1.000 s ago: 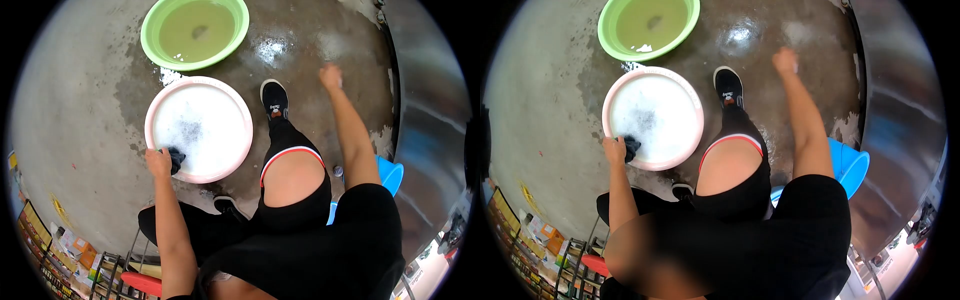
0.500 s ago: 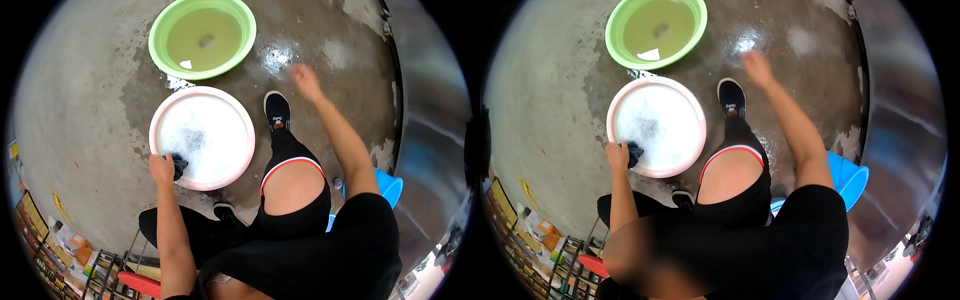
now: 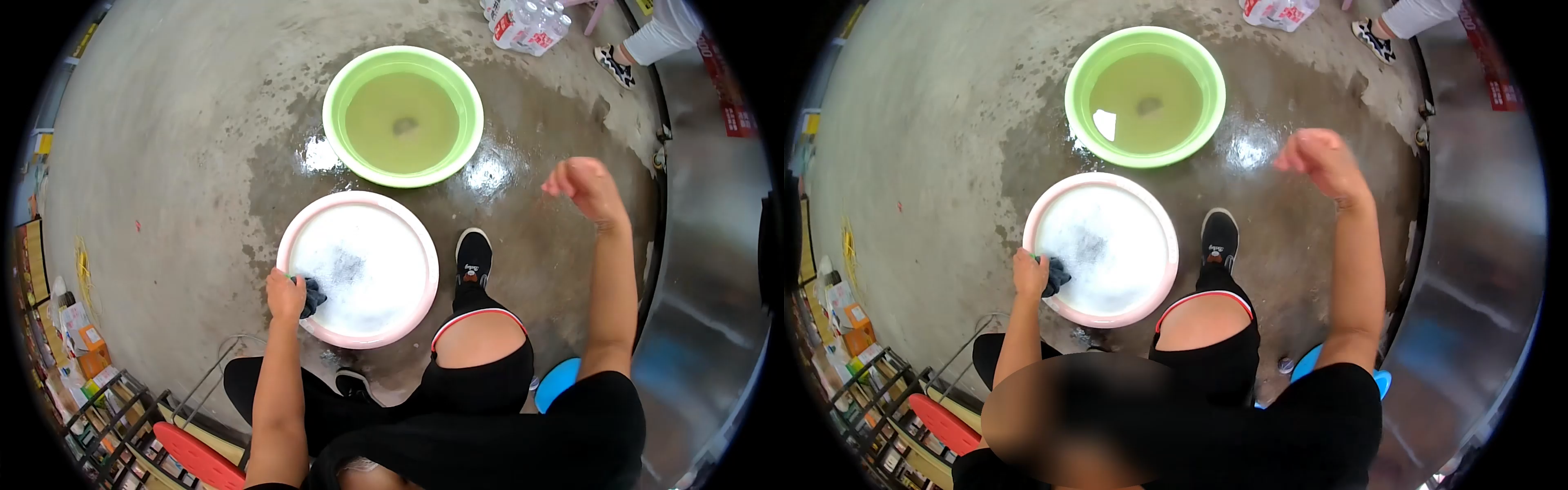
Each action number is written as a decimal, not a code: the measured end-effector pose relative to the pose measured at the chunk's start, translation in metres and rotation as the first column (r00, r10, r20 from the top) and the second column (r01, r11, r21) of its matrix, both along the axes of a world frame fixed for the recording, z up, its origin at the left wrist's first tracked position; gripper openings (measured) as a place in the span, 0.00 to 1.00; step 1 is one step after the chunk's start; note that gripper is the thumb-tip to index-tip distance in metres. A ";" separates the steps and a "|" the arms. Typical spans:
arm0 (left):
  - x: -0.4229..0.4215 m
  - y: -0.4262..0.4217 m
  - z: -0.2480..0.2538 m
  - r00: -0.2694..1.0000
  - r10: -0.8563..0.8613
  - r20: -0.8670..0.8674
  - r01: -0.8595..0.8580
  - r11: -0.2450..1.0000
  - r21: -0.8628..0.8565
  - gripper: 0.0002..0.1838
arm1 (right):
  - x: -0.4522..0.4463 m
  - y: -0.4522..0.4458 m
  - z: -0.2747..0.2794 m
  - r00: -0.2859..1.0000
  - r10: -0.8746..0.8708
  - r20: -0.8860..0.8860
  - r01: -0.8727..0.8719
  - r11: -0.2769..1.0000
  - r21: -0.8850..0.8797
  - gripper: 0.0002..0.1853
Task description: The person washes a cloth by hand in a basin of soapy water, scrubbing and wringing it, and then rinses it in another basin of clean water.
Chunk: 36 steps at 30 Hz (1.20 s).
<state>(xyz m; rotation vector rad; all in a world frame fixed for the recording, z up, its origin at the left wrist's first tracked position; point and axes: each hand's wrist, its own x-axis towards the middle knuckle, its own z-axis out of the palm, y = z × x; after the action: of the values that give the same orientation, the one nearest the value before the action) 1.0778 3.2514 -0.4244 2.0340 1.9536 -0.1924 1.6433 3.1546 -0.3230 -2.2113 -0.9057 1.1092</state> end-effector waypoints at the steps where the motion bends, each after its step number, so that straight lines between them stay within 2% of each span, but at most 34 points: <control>1: 0.003 0.001 -0.001 1.000 0.014 0.008 -0.014 1.000 0.001 0.23 | 0.015 0.001 -0.013 0.974 0.102 0.203 -0.081 0.991 -0.106 0.17; 3: -0.001 0.003 0.003 1.000 0.005 -0.019 -0.007 0.995 -0.096 0.26 | 0.035 -0.001 -0.051 0.788 0.327 0.522 -0.159 0.926 -0.341 0.17; 4: -0.004 -0.008 0.010 1.000 0.009 -0.021 -0.011 0.994 -0.105 0.26 | 0.040 -0.008 -0.067 0.640 0.445 0.626 -0.152 0.872 -0.465 0.17; 6: 0.011 -0.001 0.021 0.991 0.131 0.035 -0.132 0.991 0.020 0.29 | 0.052 0.038 -0.091 0.436 0.527 0.729 -0.130 0.839 -0.529 0.18; 7: 0.016 0.001 0.029 0.988 0.154 0.033 -0.154 0.988 0.015 0.29 | 0.051 0.052 -0.101 0.569 0.278 0.774 -0.093 0.957 -0.276 0.18; 8: 0.022 0.002 0.037 0.990 0.120 0.072 -0.126 0.989 0.081 0.30 | 0.054 0.072 -0.109 0.681 0.035 0.731 -0.037 0.999 -0.014 0.19; 9: 0.028 0.001 0.046 0.992 0.075 0.103 -0.089 0.986 0.140 0.32 | 0.029 0.106 -0.074 0.755 0.035 0.654 -0.038 0.999 -0.009 0.18; 10: 0.041 0.002 0.057 0.982 0.134 0.135 -0.147 0.985 0.089 0.28 | -0.010 0.140 -0.034 0.819 0.011 0.573 -0.021 1.000 0.010 0.18; 12: 0.054 0.008 0.051 0.972 0.141 0.189 -0.155 0.986 0.062 0.27 | -0.047 0.189 -0.039 0.847 0.176 0.502 -0.241 0.968 0.066 0.18; 13: 0.058 0.008 0.048 0.960 0.137 0.243 -0.149 0.988 0.035 0.25 | -0.064 0.209 -0.051 0.759 0.339 0.556 -0.416 0.909 0.012 0.18; 14: 0.060 0.010 0.045 0.954 0.137 0.265 -0.157 0.986 0.054 0.21 | -0.075 0.228 -0.077 0.653 0.440 0.616 -0.586 0.809 0.043 0.18; 15: 0.065 0.012 0.048 0.951 0.169 0.260 -0.188 0.981 0.050 0.21 | -0.084 0.246 -0.095 0.641 0.464 0.611 -0.611 0.790 0.042 0.18; 18: 0.069 0.016 0.053 0.941 0.154 0.303 -0.132 0.987 -0.092 0.19 | -0.107 0.284 -0.141 0.566 0.601 0.565 -0.703 0.709 -0.050 0.19; 20: 0.063 0.017 0.052 0.937 0.183 0.297 -0.133 0.975 -0.178 0.18 | -0.117 0.294 -0.168 0.573 0.573 0.586 -0.693 0.720 -0.027 0.21; 21: 0.060 0.015 0.051 0.932 0.188 0.308 -0.132 0.972 -0.194 0.18 | -0.127 0.290 -0.161 0.561 0.604 0.566 -0.715 0.698 -0.036 0.21; 23: 0.055 0.015 0.054 0.930 0.217 0.297 -0.150 0.960 -0.235 0.18 | -0.142 0.294 -0.127 0.716 0.549 0.432 -0.610 0.792 0.006 0.27; 24: 0.055 0.014 0.054 0.930 0.212 0.301 -0.134 0.957 -0.258 0.18 | -0.141 0.295 -0.129 0.711 0.556 0.431 -0.618 0.786 0.006 0.27; 26: 0.053 0.009 0.047 0.941 0.188 0.280 -0.111 0.956 -0.271 0.18 | -0.127 0.299 -0.132 0.573 0.566 0.594 -0.535 0.806 -0.253 0.31; 27: 0.054 0.008 0.044 0.952 0.165 0.259 -0.088 0.954 -0.287 0.18 | -0.129 0.293 -0.136 0.575 0.551 0.605 -0.521 0.816 -0.249 0.31; 29: 0.060 0.006 0.044 0.952 0.163 0.259 -0.073 0.943 -0.324 0.18 | -0.146 0.270 -0.157 0.446 0.543 0.711 -0.395 0.833 -0.388 0.37; 30: 0.063 0.002 0.041 0.943 0.173 0.284 -0.073 0.941 -0.329 0.18 | -0.153 0.260 -0.166 0.441 0.536 0.720 -0.391 0.837 -0.383 0.37; 31: 0.065 0.000 0.039 0.934 0.186 0.304 -0.077 0.939 -0.336 0.18 | -0.161 0.250 -0.177 0.282 0.683 0.674 -0.621 0.666 -0.414 0.39; 32: 0.067 -0.001 0.038 0.933 0.188 0.305 -0.073 0.933 -0.353 0.19 | -0.166 0.245 -0.183 0.085 0.780 0.620 -0.793 0.430 -0.432 0.41; 33: 0.069 -0.002 0.038 0.932 0.195 0.307 -0.079 0.932 -0.354 0.19 | -0.160 0.252 -0.186 0.078 0.781 0.619 -0.795 0.423 -0.434 0.41; 35: 0.071 -0.007 0.039 0.931 0.204 0.302 -0.079 0.922 -0.379 0.19 | -0.147 0.267 -0.196 0.428 0.726 0.537 -0.713 0.637 -0.293 0.39; 36: 0.071 -0.009 0.039 0.931 0.211 0.299 -0.085 0.920 -0.384 0.19 | -0.153 0.266 -0.201 0.426 0.732 0.532 -0.717 0.632 -0.295 0.39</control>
<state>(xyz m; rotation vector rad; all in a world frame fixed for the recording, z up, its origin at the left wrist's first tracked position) 1.1490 3.2421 -0.3855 1.5550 1.7020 -0.1489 1.4902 3.4206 -0.5238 -2.2411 -2.3351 0.6444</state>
